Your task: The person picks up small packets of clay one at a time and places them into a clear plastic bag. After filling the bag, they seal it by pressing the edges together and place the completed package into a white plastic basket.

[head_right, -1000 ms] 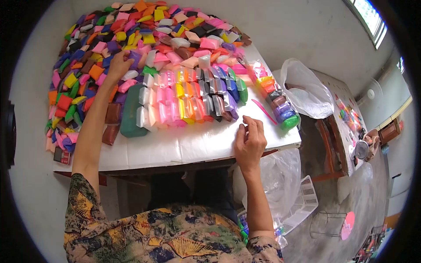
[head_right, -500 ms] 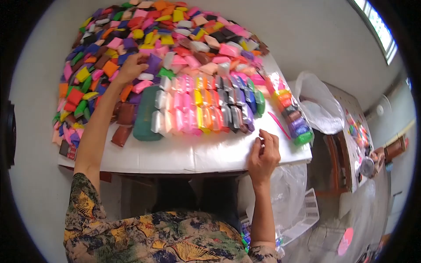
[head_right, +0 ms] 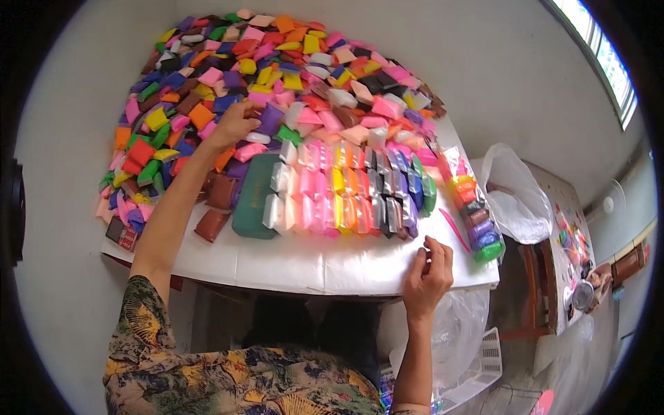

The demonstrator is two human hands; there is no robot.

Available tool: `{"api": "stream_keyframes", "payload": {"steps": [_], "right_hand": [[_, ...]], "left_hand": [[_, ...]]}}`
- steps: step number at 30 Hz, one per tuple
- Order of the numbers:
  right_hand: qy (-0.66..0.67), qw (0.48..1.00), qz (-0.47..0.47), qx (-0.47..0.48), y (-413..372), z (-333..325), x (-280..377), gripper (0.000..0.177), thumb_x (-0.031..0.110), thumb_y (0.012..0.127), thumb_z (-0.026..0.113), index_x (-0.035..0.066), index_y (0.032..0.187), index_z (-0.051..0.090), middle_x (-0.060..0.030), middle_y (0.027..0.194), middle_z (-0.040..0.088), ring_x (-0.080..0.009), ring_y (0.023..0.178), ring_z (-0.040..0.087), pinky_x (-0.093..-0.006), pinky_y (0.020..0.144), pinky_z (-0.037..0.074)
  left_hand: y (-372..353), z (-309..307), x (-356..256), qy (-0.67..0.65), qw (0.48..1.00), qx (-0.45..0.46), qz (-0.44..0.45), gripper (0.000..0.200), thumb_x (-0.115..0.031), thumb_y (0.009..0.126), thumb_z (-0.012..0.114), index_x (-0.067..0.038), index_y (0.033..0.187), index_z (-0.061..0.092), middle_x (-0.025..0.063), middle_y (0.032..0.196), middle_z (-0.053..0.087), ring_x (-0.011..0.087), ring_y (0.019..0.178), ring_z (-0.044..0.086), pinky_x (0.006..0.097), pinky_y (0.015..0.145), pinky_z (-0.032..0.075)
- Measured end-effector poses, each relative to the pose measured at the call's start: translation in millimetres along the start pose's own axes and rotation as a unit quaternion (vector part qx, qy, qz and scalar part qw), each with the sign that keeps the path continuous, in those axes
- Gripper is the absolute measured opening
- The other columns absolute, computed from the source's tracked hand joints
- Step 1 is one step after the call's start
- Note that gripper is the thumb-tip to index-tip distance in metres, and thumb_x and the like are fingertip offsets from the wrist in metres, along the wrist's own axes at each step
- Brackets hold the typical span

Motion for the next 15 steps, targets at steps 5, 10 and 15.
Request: {"api": "stream_keyframes", "payload": {"steps": [5,10,15], "right_hand": [[0.007,1.000,0.019,0.012,-2.5,2.2,-7.0,0.021,-0.003,0.090,0.057,-0.005,0.110,0.064,-0.0149,0.098,0.063,-0.0227,0.073,0.062,-0.0337,0.064,0.052],[0.001,1.000,0.020,0.017,-1.6,3.3,-3.8,0.020,-0.004,0.090,0.057,-0.006,0.109,0.064,-0.0156,0.099,0.063,-0.0233,0.074,0.063,-0.0340,0.065,0.052],[0.003,1.000,0.002,0.014,-0.9,3.0,-3.2,0.019,-0.004,0.090,0.057,-0.006,0.108,0.065,-0.0155,0.098,0.063,-0.0235,0.074,0.063,-0.0340,0.065,0.052]], "left_hand": [[3.1,-49.1,-0.7,-0.007,0.992,-0.128,0.007,0.029,-0.001,0.079,0.054,0.004,0.104,0.068,0.0129,0.084,0.072,0.0223,0.081,0.069,0.0333,0.075,0.054],[5.8,-110.4,-16.3,0.162,0.952,-0.257,0.050,0.025,-0.004,0.081,0.056,0.000,0.101,0.070,0.0166,0.081,0.070,0.0289,0.077,0.070,0.0362,0.074,0.054],[13.7,-81.0,11.8,0.451,0.891,-0.019,-0.047,0.045,-0.012,0.078,0.063,-0.005,0.122,0.063,0.0214,0.117,0.064,0.0417,0.115,0.057,0.0593,0.102,0.038]]}}
Point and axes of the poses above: each hand's wrist, its own y-axis towards the middle knuckle, its own z-axis out of the palm, x = y × z, the point moved 9 cm from there along y, towards the middle knuckle
